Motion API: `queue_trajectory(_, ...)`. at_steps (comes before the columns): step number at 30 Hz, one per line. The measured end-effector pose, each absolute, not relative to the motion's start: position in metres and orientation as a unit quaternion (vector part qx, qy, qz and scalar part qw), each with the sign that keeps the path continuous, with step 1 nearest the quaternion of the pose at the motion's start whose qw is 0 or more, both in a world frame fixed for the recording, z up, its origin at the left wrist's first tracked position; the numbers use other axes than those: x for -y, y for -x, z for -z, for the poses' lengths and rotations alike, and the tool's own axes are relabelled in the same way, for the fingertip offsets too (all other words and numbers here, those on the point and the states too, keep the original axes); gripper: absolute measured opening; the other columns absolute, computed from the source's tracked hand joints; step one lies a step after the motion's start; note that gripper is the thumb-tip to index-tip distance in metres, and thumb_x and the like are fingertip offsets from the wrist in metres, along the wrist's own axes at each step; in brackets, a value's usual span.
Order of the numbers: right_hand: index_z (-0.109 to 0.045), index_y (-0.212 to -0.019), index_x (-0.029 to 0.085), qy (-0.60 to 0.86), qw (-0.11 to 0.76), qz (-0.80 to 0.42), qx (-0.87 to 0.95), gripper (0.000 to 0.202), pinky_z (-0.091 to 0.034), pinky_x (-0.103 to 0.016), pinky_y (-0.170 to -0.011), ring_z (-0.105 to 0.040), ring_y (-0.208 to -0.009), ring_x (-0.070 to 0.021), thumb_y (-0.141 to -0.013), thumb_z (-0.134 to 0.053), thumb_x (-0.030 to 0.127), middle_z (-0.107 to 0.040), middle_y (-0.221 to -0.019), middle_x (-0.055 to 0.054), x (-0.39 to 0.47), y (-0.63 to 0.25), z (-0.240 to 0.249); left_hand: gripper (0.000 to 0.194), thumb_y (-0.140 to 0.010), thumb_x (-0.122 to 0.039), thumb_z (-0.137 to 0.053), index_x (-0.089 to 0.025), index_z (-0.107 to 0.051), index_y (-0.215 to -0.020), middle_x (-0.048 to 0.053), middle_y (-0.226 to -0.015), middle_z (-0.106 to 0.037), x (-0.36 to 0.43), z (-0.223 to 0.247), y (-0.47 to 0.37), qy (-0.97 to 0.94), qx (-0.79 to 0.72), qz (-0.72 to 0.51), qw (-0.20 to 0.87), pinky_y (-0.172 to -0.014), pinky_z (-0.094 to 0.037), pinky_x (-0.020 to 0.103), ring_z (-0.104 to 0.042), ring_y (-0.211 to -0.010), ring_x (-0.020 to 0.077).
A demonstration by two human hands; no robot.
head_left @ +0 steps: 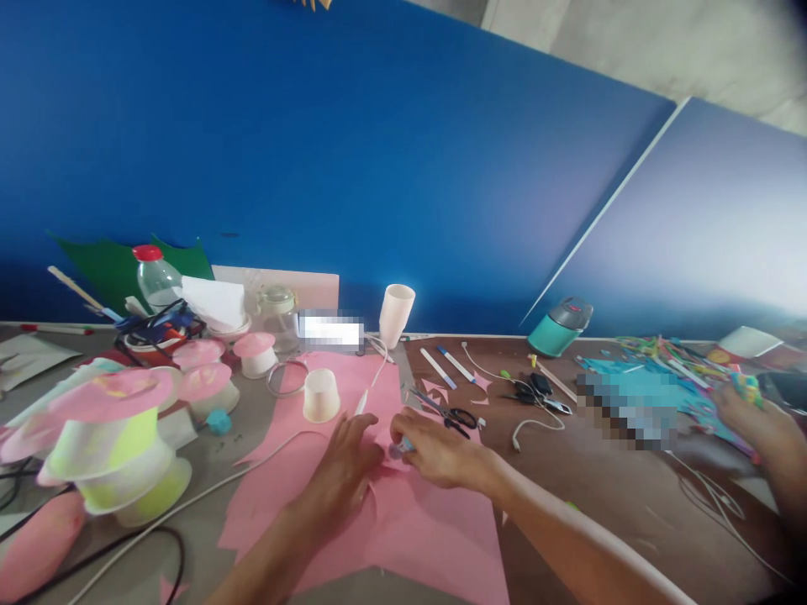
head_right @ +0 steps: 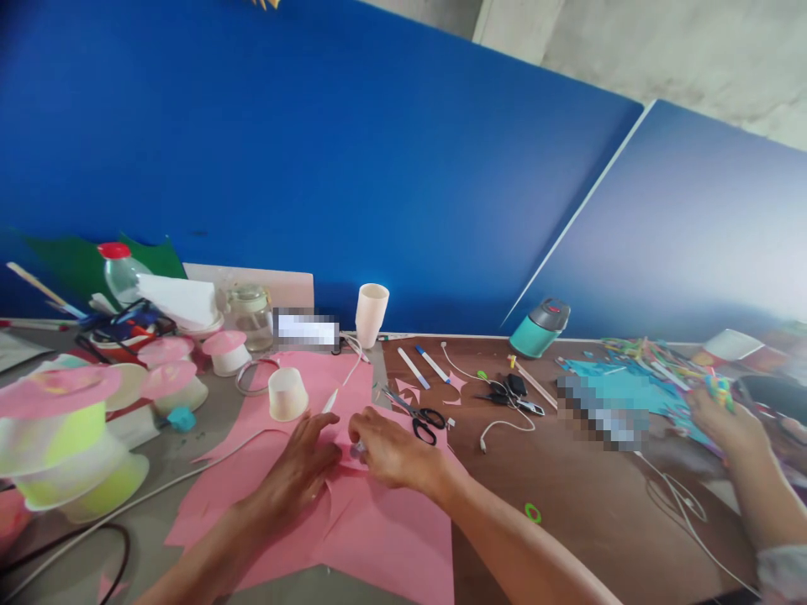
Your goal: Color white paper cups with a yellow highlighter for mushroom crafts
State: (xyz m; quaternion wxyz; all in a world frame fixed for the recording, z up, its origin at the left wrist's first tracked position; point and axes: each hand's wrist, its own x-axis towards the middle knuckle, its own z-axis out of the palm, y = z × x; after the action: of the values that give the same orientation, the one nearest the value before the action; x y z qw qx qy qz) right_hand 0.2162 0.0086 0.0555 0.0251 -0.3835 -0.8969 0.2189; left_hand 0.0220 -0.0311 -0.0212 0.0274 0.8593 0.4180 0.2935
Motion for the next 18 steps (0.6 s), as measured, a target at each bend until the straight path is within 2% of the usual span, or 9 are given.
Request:
queue_trajectory(4, -0.054, -0.093, 0.019, 0.371, 0.007, -0.253, 0.893, 0.021, -0.04, -0.026, -0.075, -0.056, -0.087, -0.0171, -0.075, -0.054, 0.007, -0.058, -0.098, -0.004, -0.006, -0.228, -0.064, 0.027, -0.069, 0.003, -0.045, -0.02, -0.052, -0.082, 0.011, -0.128, -0.039, 0.028, 0.026, -0.022, -0.862, -0.421, -0.283, -0.011, -0.106, -0.027, 0.059, -0.037, -0.124, 0.028)
queue_trajectory(7, -0.055, -0.091, 0.019, 0.381, 0.006, -0.269, 0.884, 0.021, -0.039, -0.025, -0.075, -0.055, -0.086, -0.0163, -0.075, -0.054, 0.007, -0.059, -0.094, -0.003, -0.001, -0.233, -0.068, 0.033, -0.065, 0.004, -0.046, -0.021, -0.052, -0.085, 0.011, -0.131, -0.037, 0.027, 0.028, -0.022, -0.858, -0.427, -0.283, -0.022, -0.107, -0.026, 0.06, -0.035, -0.126, 0.0292)
queue_trajectory(10, -0.056, -0.09, 0.018, 0.398, 0.011, -0.267, 0.878, 0.017, -0.039, -0.026, -0.075, -0.056, -0.085, -0.0166, -0.077, -0.052, 0.008, -0.06, -0.094, -0.004, 0.005, -0.23, -0.067, 0.033, -0.069, 0.003, -0.046, -0.021, -0.052, -0.091, 0.012, -0.133, -0.037, 0.031, 0.028, -0.024, -0.858, -0.424, -0.29, -0.004, -0.107, -0.026, 0.06, -0.033, -0.128, 0.029)
queue_trajectory(12, -0.056, -0.091, 0.018, 0.423, 0.03, -0.259, 0.868, 0.015, -0.039, -0.027, -0.075, -0.057, -0.086, -0.0177, -0.079, -0.05, 0.01, -0.061, -0.095, -0.006, 0.008, -0.226, -0.062, 0.034, -0.073, 0.002, -0.045, -0.021, -0.053, -0.097, 0.013, -0.135, -0.035, 0.034, 0.026, -0.025, -0.863, -0.411, -0.293, 0.017, -0.108, -0.027, 0.059, -0.031, -0.13, 0.0289)
queue_trajectory(15, -0.055, -0.095, 0.017, 0.465, 0.073, -0.262, 0.842, 0.016, -0.04, -0.027, -0.076, -0.059, -0.089, -0.0189, -0.081, -0.048, 0.012, -0.063, -0.093, -0.007, 0.007, -0.217, -0.054, 0.045, -0.074, 0.001, -0.046, -0.024, -0.051, -0.111, 0.012, -0.139, -0.031, 0.038, 0.022, -0.027, -0.873, -0.391, -0.285, 0.06, -0.107, -0.032, 0.055, -0.029, -0.132, 0.0296)
queue_trajectory(18, -0.052, -0.095, 0.019, 0.505, 0.116, -0.294, 0.803, 0.014, -0.041, -0.024, -0.068, -0.061, -0.075, -0.016, -0.083, -0.047, 0.013, -0.063, -0.077, -0.001, 0.001, -0.209, -0.043, 0.043, -0.076, -0.001, -0.047, -0.024, -0.051, -0.112, 0.011, -0.141, -0.028, 0.038, 0.019, -0.026, -0.872, -0.393, -0.28, 0.088, -0.105, -0.035, 0.054, -0.027, -0.133, 0.0308)
